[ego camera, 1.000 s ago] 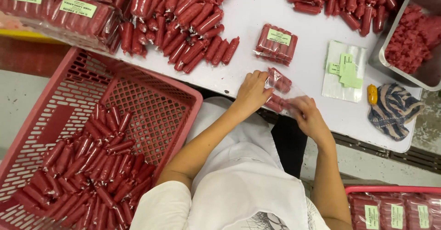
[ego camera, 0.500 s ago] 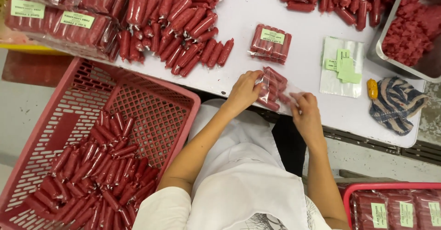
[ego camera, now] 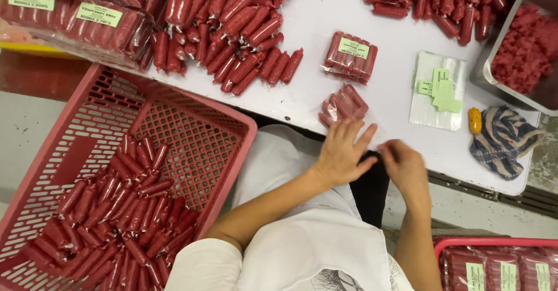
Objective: Packaging small red sausages into plastic bags and organizing them on a production table.
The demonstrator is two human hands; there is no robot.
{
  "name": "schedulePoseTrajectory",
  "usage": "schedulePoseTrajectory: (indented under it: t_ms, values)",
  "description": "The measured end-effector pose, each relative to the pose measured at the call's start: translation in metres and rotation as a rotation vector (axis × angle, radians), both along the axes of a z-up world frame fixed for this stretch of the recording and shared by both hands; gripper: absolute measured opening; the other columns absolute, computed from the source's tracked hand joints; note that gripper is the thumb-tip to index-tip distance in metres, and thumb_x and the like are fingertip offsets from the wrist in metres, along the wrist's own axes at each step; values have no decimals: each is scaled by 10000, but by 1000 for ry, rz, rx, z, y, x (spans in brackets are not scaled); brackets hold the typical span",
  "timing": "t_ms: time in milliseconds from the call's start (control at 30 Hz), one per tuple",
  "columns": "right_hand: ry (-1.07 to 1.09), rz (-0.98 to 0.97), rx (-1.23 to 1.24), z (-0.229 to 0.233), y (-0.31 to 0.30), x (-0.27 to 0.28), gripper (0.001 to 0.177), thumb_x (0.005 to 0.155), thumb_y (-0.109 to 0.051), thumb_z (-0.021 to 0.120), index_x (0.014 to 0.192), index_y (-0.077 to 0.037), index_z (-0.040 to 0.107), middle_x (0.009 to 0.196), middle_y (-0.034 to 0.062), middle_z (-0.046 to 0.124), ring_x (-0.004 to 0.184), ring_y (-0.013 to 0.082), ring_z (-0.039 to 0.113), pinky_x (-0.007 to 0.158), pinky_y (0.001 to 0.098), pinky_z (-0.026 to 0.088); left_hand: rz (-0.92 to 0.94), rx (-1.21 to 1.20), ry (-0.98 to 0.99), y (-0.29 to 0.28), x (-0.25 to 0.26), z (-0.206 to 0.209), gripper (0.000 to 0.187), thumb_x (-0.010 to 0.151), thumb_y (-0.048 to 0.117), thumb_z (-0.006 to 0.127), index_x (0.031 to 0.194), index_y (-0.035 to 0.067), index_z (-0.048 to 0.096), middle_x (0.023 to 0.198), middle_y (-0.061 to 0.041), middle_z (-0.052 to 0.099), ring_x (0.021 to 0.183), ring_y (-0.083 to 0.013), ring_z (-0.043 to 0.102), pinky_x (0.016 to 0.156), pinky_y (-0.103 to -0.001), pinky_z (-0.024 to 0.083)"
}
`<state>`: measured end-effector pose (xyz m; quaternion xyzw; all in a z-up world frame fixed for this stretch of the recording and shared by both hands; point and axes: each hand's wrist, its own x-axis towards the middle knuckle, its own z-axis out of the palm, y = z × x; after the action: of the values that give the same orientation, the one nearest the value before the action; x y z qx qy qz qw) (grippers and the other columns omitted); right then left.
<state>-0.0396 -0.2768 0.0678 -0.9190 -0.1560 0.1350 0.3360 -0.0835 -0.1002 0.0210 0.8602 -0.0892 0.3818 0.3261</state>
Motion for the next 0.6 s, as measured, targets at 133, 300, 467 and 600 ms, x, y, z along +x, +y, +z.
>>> schedulePoseTrajectory:
  t_ms: [133, 300, 467, 600]
  values:
    - [-469, 9, -251, -14, 5, 29, 424, 897, -229, 818, 1186, 14, 625, 1033, 202, 616, 1045, 417, 606, 851, 510, 517, 126, 157, 21, -16, 22, -20, 621, 853, 259, 676, 1429, 89, 519, 1090, -183, 525, 1086, -421, 565, 1032, -606, 428]
    - [-468, 181, -34, -55, 48, 44, 429, 927, -160, 734, 1314, -47, 588, 1238, 175, 563, 1196, 399, 568, 921, 480, 524, 192, 283, -97, -9, 26, -36, 150, 883, 47, 594, 1019, 74, 652, 806, -57, 499, 761, -272, 582, 769, -435, 515]
    - [-699, 241, -378, -52, 47, 18, 544, 861, -406, 761, 1324, -162, 610, 1256, 115, 564, 1165, 375, 592, 770, 473, 568, 251, 280, 190, 36, -47, 0, 222, 916, 124, 581, 1126, 115, 654, 947, -93, 556, 879, -310, 600, 666, -404, 464]
    - [-758, 288, -165, -64, 76, 24, 774, 884, -691, 607, 1419, -134, 554, 1435, 225, 495, 1287, 474, 519, 932, 566, 469, 146, 71, 430, 36, -53, -22, 408, 832, 135, 641, 1222, 37, 573, 891, -118, 541, 748, -334, 631, 634, -420, 521]
